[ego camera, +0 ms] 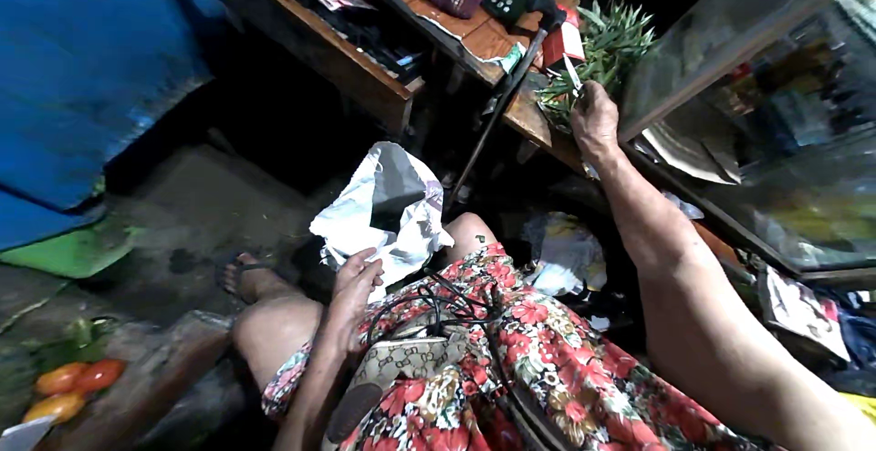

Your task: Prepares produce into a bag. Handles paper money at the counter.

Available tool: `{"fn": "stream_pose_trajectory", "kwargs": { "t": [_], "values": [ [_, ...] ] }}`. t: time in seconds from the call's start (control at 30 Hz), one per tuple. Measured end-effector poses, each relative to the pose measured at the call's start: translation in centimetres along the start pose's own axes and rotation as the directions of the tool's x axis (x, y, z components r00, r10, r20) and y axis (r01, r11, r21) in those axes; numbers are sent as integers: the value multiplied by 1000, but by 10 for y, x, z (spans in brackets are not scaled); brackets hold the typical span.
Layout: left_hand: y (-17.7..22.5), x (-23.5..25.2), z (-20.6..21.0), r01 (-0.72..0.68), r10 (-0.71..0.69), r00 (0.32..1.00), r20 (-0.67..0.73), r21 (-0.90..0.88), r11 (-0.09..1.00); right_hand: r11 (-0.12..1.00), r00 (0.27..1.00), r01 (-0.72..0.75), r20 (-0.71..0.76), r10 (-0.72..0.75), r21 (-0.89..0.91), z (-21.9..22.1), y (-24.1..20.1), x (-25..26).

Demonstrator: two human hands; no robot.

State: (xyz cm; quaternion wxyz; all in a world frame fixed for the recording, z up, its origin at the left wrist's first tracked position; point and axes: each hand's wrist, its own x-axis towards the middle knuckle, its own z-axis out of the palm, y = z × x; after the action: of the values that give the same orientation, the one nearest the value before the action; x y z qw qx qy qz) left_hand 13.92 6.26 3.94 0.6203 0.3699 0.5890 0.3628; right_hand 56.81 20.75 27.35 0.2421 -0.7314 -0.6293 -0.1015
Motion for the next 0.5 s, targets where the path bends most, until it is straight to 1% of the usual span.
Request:
{"fn": "stream_pose_trajectory", "kwargs": {
  "t": [0.1, 0.2, 0.37, 0.5],
  "values": [
    [0, -1, -1, -1, 1, 1000, -10, 1, 1000, 998, 994, 53, -102, -49, 31, -4, 0, 1],
    [0, -3, -1, -15, 14, 1000, -27, -26, 1000, 996, 986, 67, -157, -57, 62, -10, -1, 5],
    [2, -4, 2, -24, 23, 999, -37, -29, 999, 993, 976, 109, -193, -98, 49, -12, 2, 0],
    [-1, -6, 1, -34, 31, 998, -58, -44, 998, 982, 974, 148, -190, -124, 118, -11, -1, -13]
  ]
}}
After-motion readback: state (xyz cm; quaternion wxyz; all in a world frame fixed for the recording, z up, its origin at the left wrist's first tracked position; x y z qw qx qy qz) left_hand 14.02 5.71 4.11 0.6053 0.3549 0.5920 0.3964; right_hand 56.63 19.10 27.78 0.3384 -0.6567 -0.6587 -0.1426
